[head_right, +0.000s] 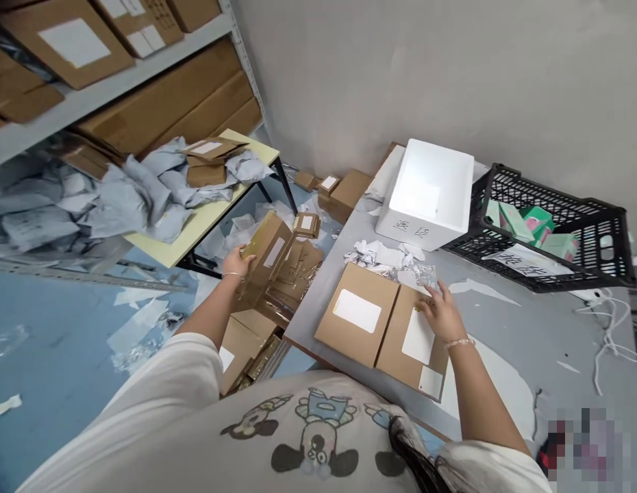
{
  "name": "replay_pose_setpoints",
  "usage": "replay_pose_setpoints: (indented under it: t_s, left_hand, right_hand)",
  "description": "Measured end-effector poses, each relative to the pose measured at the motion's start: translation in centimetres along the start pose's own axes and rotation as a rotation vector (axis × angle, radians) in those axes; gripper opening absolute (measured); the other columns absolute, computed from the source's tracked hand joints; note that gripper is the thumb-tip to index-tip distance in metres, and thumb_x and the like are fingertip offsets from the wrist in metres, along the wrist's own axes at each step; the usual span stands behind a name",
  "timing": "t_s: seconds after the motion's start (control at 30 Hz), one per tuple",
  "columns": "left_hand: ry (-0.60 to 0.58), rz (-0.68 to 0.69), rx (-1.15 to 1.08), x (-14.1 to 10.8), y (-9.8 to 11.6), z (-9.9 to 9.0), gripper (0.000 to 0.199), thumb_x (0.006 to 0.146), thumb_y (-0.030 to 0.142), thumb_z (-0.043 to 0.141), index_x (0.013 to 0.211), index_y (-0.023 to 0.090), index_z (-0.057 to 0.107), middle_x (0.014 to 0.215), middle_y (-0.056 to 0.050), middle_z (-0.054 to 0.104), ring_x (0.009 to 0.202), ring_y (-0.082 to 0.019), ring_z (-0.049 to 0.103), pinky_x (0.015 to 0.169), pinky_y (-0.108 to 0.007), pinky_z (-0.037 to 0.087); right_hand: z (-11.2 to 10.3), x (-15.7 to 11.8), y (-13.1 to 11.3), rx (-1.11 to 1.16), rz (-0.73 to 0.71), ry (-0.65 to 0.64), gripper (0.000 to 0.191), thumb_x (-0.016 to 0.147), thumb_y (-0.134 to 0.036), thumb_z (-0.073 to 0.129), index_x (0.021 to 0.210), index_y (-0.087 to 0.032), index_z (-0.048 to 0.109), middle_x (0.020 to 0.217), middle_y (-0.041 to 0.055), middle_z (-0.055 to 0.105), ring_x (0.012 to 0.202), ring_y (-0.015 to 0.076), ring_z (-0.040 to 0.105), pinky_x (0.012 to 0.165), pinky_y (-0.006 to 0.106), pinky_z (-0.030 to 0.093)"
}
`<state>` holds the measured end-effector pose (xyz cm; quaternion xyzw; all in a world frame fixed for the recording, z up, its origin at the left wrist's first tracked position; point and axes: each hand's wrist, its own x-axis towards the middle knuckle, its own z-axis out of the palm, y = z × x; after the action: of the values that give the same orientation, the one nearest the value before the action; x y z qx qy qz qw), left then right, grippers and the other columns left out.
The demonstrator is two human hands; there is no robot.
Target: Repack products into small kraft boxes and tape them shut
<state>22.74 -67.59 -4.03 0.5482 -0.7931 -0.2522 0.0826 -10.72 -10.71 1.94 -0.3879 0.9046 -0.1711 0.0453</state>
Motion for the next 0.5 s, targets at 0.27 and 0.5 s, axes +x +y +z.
replay_pose_setpoints:
  t_s: [0.27,0.5]
  left_hand:
    - [-0.018,-0.021,-0.118,7.2,1.6,0.3,0.069,0.075,0.035,0.076,0.135,0.015,0.048,0.107,-0.012,0.068,0.104,-0.028,0.064,0.095,-0.042,0.048]
    - [0.119,-0.168,-0.125,8.1,1.9,-0.7,0.076,0.083,0.019,0.065,0.144,0.002,0.023,0.140,-0.030,0.044,0.138,-0.035,0.038,0.111,-0.053,0.033]
  right_hand:
    - [-1.7,-5.2,4.0,-0.117,0.132,0.011,0.051,0.091,-0.042,0.050,0.136,-0.020,0.053,0.153,0.0163,0.033,0.140,0.0356,0.035,0.112,0.052,0.036]
    - [-2.1,-5.2,3.9,-0.125,0.122,-0.007,0.053,0.089,-0.044,0.050,0.136,-0.020,0.053,0.154,0.0155,0.032,0.140,0.0359,0.036,0.111,0.051,0.038]
